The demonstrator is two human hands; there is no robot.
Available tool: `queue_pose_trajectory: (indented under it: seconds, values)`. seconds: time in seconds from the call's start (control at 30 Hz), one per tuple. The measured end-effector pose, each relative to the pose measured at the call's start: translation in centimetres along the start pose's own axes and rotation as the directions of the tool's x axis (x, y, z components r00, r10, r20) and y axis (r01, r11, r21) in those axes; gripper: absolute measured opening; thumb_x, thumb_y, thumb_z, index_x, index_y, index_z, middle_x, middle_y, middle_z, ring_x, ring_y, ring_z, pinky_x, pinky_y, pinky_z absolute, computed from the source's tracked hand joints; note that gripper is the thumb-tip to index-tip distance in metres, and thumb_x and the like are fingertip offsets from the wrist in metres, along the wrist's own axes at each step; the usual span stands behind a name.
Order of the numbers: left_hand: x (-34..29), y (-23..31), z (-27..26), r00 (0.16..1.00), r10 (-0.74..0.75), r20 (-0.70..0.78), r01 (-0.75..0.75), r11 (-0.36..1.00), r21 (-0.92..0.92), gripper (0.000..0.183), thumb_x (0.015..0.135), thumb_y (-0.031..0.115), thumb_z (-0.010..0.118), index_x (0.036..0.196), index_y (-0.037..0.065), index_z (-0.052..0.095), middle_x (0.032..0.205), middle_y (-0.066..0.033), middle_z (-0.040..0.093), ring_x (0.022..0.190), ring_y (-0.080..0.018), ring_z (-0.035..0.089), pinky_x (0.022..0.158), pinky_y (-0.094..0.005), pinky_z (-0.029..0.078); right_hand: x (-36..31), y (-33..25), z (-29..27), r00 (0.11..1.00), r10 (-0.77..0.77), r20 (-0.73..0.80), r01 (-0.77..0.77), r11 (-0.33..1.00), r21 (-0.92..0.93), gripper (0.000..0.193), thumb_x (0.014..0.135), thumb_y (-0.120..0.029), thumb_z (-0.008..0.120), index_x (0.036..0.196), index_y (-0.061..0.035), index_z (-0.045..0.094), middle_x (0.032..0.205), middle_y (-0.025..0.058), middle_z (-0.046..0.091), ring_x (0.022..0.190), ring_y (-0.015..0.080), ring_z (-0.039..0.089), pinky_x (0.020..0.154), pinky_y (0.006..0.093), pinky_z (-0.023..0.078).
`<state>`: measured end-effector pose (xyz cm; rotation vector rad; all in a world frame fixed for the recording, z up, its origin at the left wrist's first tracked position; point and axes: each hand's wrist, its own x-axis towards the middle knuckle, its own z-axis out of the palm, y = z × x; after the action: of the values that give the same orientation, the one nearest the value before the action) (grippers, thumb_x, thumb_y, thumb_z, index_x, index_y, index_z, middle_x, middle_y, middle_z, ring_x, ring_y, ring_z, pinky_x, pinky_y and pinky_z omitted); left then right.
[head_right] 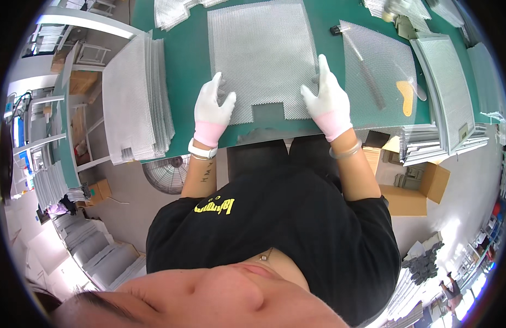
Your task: The person assembles air filters by placing a mesh sheet on a table, attaching a plastic frame, and securing it with a power drill. They then use a yellow scraper to smooth the surface and stack the finished units. The process is repeated for multiple units.
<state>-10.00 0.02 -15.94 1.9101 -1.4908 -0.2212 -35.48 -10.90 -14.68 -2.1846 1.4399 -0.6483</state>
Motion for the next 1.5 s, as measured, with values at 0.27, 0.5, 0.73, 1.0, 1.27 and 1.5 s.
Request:
queue_pose_trajectory:
  seconds: [0.27, 0.5, 0.73, 1.0, 1.27, 1.5]
  values:
    - [-0.2, -1.7, 0.9, 0.997, -0.032, 0.072, 0.030, 0.999, 0.027, 0.058, 0.084, 0.018, 0.072, 0.134, -0.003, 0.052, 0.114, -0.0210, 0.062, 0.102, -0.0364, 0.061, 0.090, -0.0419, 0.051, 0.2, 0.9, 1.6, 0.999, -0.036, 0.026, 0.038, 0.996, -0.083, 0.074, 0.087, -0.031, 0.072, 0.149, -0.0082, 0.039, 0.108, 0.0145, 0.061, 0.092, 0.0323, 0.066, 0.077, 0.0402, 0.056]
    - [-0.4, -2.7, 1.8, 0.999, 0.041, 0.000, -0.041, 0.997, 0.067, 0.059, 0.083, 0.017, 0.074, 0.135, -0.002, 0.054, 0.111, -0.0158, 0.063, 0.095, -0.0269, 0.063, 0.089, -0.0377, 0.052, 0.3, 0.9, 1.6, 0.997, -0.050, 0.059, 0.060, 0.984, -0.169, 0.067, 0.088, -0.032, 0.070, 0.145, -0.0095, 0.044, 0.112, 0.0149, 0.060, 0.091, 0.0335, 0.066, 0.077, 0.0405, 0.056]
    - [0.0, -2.2, 1.4, 0.999, -0.025, 0.048, 0.023, 0.999, 0.039, 0.058, 0.083, 0.019, 0.074, 0.135, -0.001, 0.055, 0.114, -0.0174, 0.062, 0.098, -0.0290, 0.063, 0.091, -0.0386, 0.051, 0.6, 0.4, 0.9, 0.990, 0.016, 0.139, 0.008, 0.986, -0.166, 0.064, 0.089, -0.032, 0.069, 0.144, -0.0095, 0.046, 0.113, 0.0176, 0.059, 0.096, 0.0362, 0.065, 0.082, 0.0423, 0.055]
    - [-0.1, -2.4, 1.6, 0.999, 0.003, 0.034, -0.004, 0.999, 0.047, 0.059, 0.082, 0.019, 0.074, 0.134, -0.002, 0.055, 0.116, -0.0232, 0.059, 0.108, -0.0384, 0.059, 0.095, -0.0422, 0.049, 0.7, 0.4, 0.7, 0.987, 0.009, 0.160, 0.018, 0.986, -0.166, 0.063, 0.089, -0.031, 0.069, 0.143, -0.0078, 0.047, 0.114, 0.0191, 0.058, 0.096, 0.0380, 0.064, 0.083, 0.0432, 0.055]
    - [0.9, 0.2, 0.0, 0.961, -0.237, 0.143, 0.210, 0.961, 0.182, 0.060, 0.081, 0.026, 0.076, 0.136, 0.011, 0.060, 0.132, -0.0215, 0.055, 0.125, -0.0388, 0.050, 0.103, -0.0457, 0.044, 1.7, -1.4, -0.1, 0.942, 0.148, 0.300, -0.033, 0.933, -0.357, 0.058, 0.092, -0.035, 0.066, 0.141, -0.0080, 0.048, 0.113, 0.0207, 0.058, 0.096, 0.0390, 0.066, 0.083, 0.0442, 0.056]
    - [2.0, -2.8, -1.0, 0.957, 0.014, 0.290, -0.143, 0.892, 0.430, 0.062, 0.084, 0.049, 0.068, 0.140, 0.023, 0.059, 0.155, -0.0125, 0.042, 0.142, -0.0427, 0.034, 0.119, -0.0637, 0.011, 9.1, -3.0, -4.3, 0.934, -0.096, 0.343, 0.255, 0.853, -0.456, 0.048, 0.095, -0.043, 0.060, 0.131, -0.0120, 0.056, 0.108, 0.0215, 0.062, 0.099, 0.0387, 0.066, 0.085, 0.0474, 0.054]
